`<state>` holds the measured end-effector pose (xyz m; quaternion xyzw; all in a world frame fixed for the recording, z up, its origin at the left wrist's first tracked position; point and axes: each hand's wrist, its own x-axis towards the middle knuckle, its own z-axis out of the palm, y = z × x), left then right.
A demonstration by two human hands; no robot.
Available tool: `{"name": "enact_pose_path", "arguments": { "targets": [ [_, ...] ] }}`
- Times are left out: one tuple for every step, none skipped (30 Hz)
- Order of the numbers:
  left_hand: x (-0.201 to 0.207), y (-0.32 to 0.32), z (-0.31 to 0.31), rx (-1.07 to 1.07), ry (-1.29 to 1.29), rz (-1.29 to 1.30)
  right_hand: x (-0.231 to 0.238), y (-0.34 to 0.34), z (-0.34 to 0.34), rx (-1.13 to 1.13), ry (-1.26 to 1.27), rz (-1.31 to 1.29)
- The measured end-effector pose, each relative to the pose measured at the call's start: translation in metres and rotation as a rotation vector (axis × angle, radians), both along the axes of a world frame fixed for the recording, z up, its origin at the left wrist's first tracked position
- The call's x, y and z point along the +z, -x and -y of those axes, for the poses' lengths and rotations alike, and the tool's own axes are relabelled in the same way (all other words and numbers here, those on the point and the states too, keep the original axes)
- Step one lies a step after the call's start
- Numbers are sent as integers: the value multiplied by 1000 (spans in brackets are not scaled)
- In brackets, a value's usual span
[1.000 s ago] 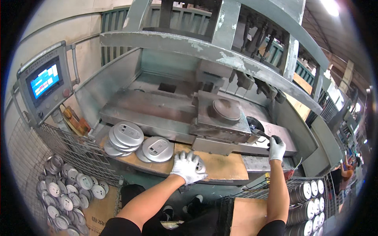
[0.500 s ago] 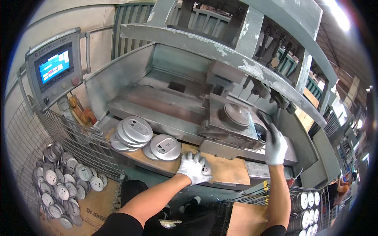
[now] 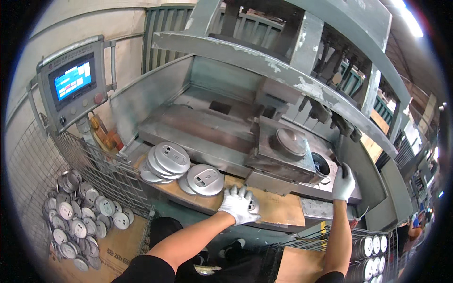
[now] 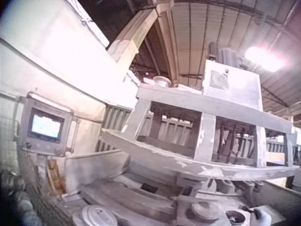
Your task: The person operates an industrial metal press machine to stamp circular metal plates, wearing gloves for protection.
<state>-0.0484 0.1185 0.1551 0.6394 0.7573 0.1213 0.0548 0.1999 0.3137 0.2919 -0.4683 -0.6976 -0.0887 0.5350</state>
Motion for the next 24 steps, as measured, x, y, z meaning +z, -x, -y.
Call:
{"name": "enact_pose_path", "arguments": {
  "targets": [
    [0,0,0,13,7,0,-8,-4,-15,8,118,-155],
    [2,-4,-2,10,4,4,-20,-25,-41,44,180,-305],
    [1,-4,-4,9,5,-3,-30,-36,-58,86,329,-434],
    [0,-3,-3,18,35,-1,-37,-34,-64,142,488,-562],
    [-1,-3,-2,25,65,2,-46,-33,-69,244,555,-704],
    [1,-3,-1,35,77,-4,-53,-32,-71,251,570,-709],
    [7,-2,1,19,138,-9,-59,-33,-72,242,663,-780],
    [13,-1,0,-2,201,-13,-65,-36,-72,226,755,-851],
    [18,1,0,-17,261,-3,-69,-47,-76,278,790,-851],
    [21,4,1,-12,269,0,-70,-45,-65,204,745,-930],
    [24,5,2,-24,272,28,-75,-58,-66,204,780,-935],
    [28,5,3,-41,270,54,-77,-74,-66,200,806,-944],
    [26,9,2,-30,246,66,-75,-71,-51,199,806,-931],
    [20,11,3,-21,221,78,-74,-69,-35,196,805,-918],
    [16,12,4,-16,138,65,-75,-65,-19,197,746,-870],
    [14,14,5,-11,76,97,-74,-58,3,246,692,-814],
    [14,12,6,-23,33,83,-76,-52,19,291,677,-736],
    [18,9,8,-38,-13,68,-79,-50,30,335,657,-657],
    [22,3,9,-58,-11,66,-87,-49,38,370,587,-493],
    [29,-4,12,-130,-114,43,-93,-47,50,406,651,-395],
    [35,-2,20,-179,-208,9,-80,-21,80,525,895,-428],
    [42,-6,24,-187,-208,2,-79,-7,96,694,969,-393],
    [49,-11,25,-229,-278,0,-81,2,110,763,1020,-349],
    [54,-15,23,-271,-352,-4,-72,13,125,790,1121,-328]
  ]
}}
